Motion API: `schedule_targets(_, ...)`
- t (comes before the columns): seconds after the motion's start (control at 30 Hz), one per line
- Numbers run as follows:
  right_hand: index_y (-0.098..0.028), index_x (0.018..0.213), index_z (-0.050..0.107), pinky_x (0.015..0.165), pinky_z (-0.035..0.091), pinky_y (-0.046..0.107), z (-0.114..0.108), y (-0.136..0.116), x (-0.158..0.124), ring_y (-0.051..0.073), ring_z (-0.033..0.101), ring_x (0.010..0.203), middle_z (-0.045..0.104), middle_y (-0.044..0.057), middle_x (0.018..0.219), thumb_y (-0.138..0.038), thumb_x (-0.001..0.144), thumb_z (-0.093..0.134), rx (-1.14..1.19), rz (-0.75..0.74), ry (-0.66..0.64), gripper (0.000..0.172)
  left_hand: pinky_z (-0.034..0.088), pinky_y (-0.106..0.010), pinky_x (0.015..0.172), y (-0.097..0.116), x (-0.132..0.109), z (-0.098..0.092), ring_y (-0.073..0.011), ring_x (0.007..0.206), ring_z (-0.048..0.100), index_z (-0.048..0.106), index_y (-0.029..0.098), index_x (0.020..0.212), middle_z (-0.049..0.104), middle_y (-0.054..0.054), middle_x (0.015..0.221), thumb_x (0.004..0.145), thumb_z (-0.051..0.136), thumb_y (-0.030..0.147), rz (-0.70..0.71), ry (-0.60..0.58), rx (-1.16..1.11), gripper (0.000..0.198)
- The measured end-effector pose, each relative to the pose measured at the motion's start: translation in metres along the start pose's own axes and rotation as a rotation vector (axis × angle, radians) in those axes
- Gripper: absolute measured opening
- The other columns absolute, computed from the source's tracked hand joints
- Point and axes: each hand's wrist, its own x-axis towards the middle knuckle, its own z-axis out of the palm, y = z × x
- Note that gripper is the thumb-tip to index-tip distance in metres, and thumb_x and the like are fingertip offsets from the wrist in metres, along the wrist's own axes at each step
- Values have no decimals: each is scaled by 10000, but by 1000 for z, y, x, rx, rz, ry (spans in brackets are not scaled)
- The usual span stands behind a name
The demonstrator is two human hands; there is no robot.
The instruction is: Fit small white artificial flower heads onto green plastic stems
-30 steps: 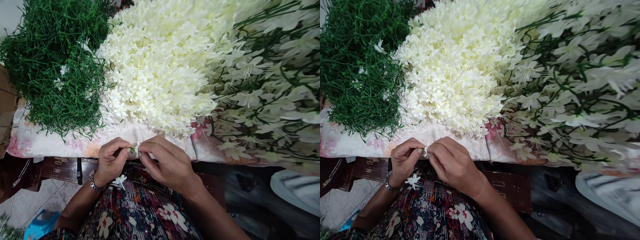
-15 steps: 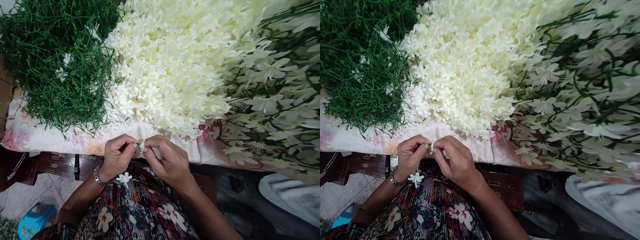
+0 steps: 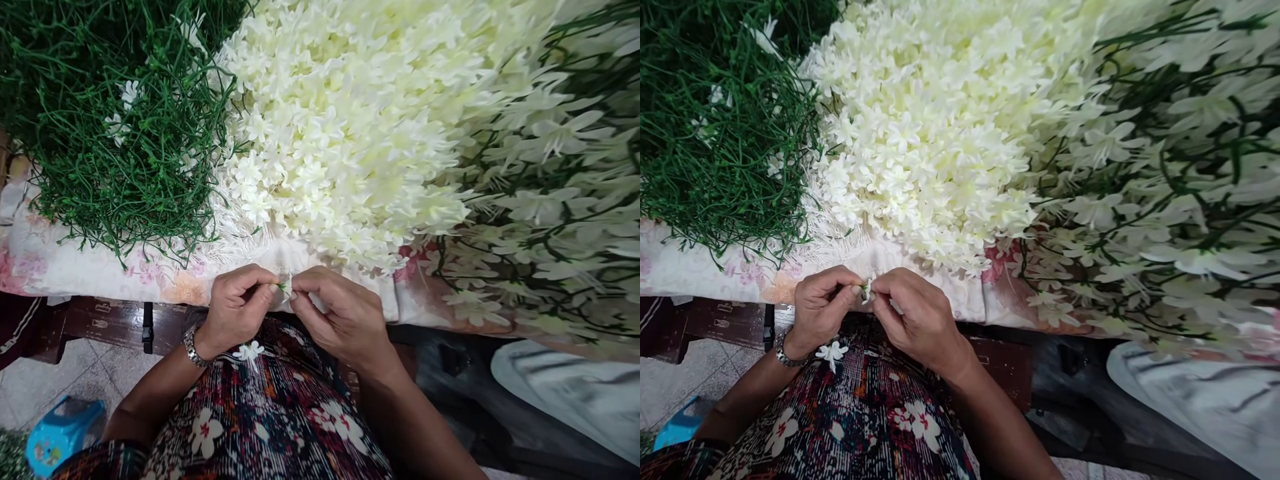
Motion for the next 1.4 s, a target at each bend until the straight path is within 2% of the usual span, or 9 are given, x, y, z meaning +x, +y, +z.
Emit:
schedule_targets(0.43, -158, 794, 495, 550, 411, 205, 0, 4, -1, 84, 495, 606, 530, 3, 661, -114, 764, 451, 79, 73, -61, 69, 360, -193, 494, 2, 2, -2, -69, 511, 443, 567, 142, 688, 499, 14, 562, 752, 475, 120, 63, -74, 98, 114)
schedule_targets(1.07, -154, 800, 478, 545, 428, 215, 6, 8, 2, 89, 491, 617, 520, 13, 658, -83, 751, 436, 58, -8, -16, 96, 360, -192, 482, 2, 4, 0, -71, 489, 433, 556, 147, 673, 500, 13, 545, 743, 452, 113, 79, -61, 185, 130)
schedule_targets(1.23, -157, 797, 473, 529, 417, 207, 6, 6, 4, 85, 481, 596, 513, 9, 651, -83, 759, 445, 50, -4, 2, 88, 367, -190, 509, 2, 4, -2, -72, 522, 445, 569, 145, 694, 514, 10, 575, 746, 477, 130, 9, -65, 79, 107)
schedule_targets(1.4, -152, 837, 486, 585, 436, 236, 0, -2, 9, 106, 502, 658, 537, 28, 694, -76, 738, 482, 5, -64, 9, 126, 337, -170, 444, 1, 2, -9, -59, 466, 407, 567, 134, 677, 472, 23, 529, 737, 528, 218, -225, -40, -271, 111)
